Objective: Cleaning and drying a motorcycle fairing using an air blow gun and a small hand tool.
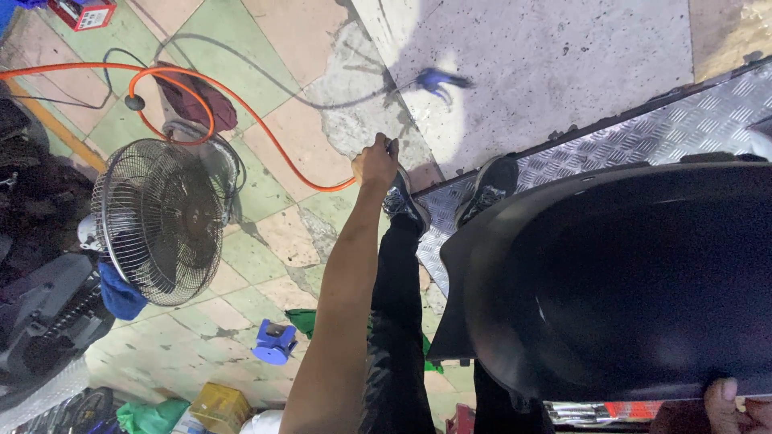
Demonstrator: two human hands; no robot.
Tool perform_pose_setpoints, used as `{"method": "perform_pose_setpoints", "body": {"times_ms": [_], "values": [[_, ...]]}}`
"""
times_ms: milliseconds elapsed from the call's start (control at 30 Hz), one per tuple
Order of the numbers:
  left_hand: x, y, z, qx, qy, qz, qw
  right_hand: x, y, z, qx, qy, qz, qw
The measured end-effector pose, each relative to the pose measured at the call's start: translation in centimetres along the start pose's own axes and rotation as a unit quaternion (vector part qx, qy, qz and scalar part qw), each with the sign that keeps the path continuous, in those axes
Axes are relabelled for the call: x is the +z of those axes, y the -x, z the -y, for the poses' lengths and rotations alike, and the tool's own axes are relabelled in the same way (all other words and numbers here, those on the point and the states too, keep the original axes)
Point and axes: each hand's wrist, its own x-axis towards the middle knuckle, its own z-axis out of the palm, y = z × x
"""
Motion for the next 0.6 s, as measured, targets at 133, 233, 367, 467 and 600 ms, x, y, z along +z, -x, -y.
{"method": "perform_pose_setpoints", "body": {"times_ms": [133, 233, 367, 467, 600], "values": [[-3.6, 3.6, -2.0, -0.039, -0.01, 0.065, 0.997, 5.0, 5.4, 3.5, 0.014, 0.024, -0.018, 0.999], [0.2, 2.5, -0.5, -0.008, 0.036, 0.045, 0.998, 8.6, 10.3, 7.4, 0.032, 0.025, -0.067, 0.997], [1.8, 5.1, -1.8, 0.083, 0.078, 0.082, 0.99, 11.3, 14.4, 12.4, -0.015, -0.299, -0.132, 0.945], [-0.3, 9.7, -4.4, 0.336, 0.138, -0.059, 0.93, 9.1, 17.3, 12.3, 0.047, -0.252, -0.142, 0.956], [-5.9, 17.5, -9.0, 0.263, 0.041, 0.118, 0.957, 5.0, 20.1, 10.1, 0.055, -0.334, -0.181, 0.924]]}}
